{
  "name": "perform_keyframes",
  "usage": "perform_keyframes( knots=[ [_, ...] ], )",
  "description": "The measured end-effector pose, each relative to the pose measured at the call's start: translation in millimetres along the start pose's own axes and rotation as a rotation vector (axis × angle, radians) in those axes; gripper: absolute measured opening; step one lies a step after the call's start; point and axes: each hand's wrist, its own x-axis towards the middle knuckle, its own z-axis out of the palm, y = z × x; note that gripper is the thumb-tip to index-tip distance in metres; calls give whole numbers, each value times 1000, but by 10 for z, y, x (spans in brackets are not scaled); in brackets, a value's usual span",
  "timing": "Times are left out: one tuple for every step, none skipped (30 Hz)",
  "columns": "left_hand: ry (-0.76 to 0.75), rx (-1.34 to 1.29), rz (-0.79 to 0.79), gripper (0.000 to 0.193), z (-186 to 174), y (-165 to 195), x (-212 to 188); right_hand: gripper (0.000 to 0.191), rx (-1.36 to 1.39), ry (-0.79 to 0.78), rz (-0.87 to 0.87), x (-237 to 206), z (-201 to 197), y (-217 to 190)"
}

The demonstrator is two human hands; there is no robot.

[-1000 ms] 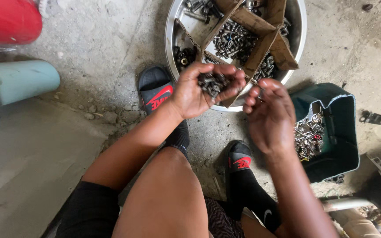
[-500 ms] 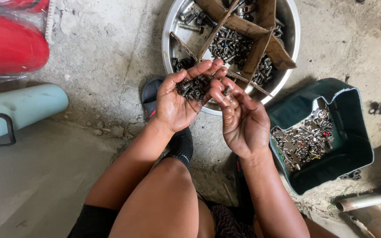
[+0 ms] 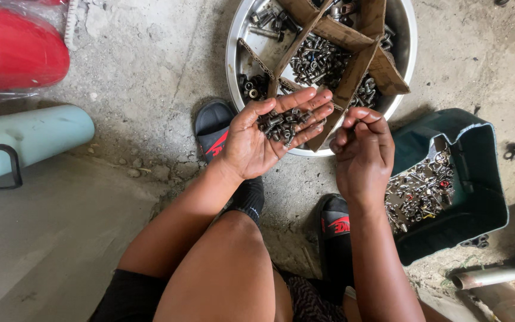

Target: The person sits on the floor and sorts small metal hardware from a green tray into a metal bowl with cardboard dividers. They pick up items one by one, inspect them, and place them into the bowl, occasionally transferring handfuls between the tray and bowl.

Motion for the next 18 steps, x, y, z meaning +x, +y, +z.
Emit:
perform_keyframes(
  knots=[
    [-2, 2, -13, 60, -3, 0, -1, 14, -26, -36, -48, -21, 40, 5],
    [-6, 4, -27, 59, -9, -5, -3, 16, -53, -71, -98, -38, 74, 1],
    [-6, 35, -22, 60, -12, -5, -3, 15, -348, -93, -220, -58, 112, -19],
    [-6, 67, -17, 60, -16, -13, -4, 16, -643, -115, -342, -82, 143, -36],
    [-7, 99, -13, 60, -20, -17, -1, 17, -939, -135, -464, -100, 176, -52],
    [3, 103, -15, 61, -20, -47, -3, 20, -1013, -148, -498, -121, 191, -65],
    [13, 107, -16, 61, -23, -52, -5, 22, -1087, -162, -532, -112, 218, -67],
    [22, 112, -17, 62, -23, -56, -8, 25, -1160, -176, -567, -109, 231, -68],
    [17, 105, -20, 62, -28, -69, -2, 22, -1099, -160, -537, -96, 235, -60],
    [13, 99, -22, 61, -31, -85, 3, 18, -1037, -147, -507, -79, 234, -49],
    [10, 94, -21, 61, -31, -99, 1, 15, -973, -136, -477, -64, 224, -37],
    [24, 91, -24, 62, -33, -112, -2, 13, -809, -143, -368, -48, 206, -29],
    [37, 86, -29, 62, -31, -125, -6, 10, -646, -147, -259, -38, 180, -27],
    [48, 81, -35, 63, -34, -138, -7, 8, -484, -149, -150, -30, 146, -28],
    [54, 76, -36, 63, -32, -140, -9, 6, -305, -140, -41, -18, 112, -44],
    [59, 71, -37, 63, -37, -142, -10, 6, -127, -131, 66, -4, 70, -58],
    [65, 65, -41, 63, -36, -139, -16, 7, 52, -118, 174, 2, 35, -72],
    [82, 60, -41, 63, -37, -137, -19, 8, 110, -106, 204, 9, 2, -78]
  ],
)
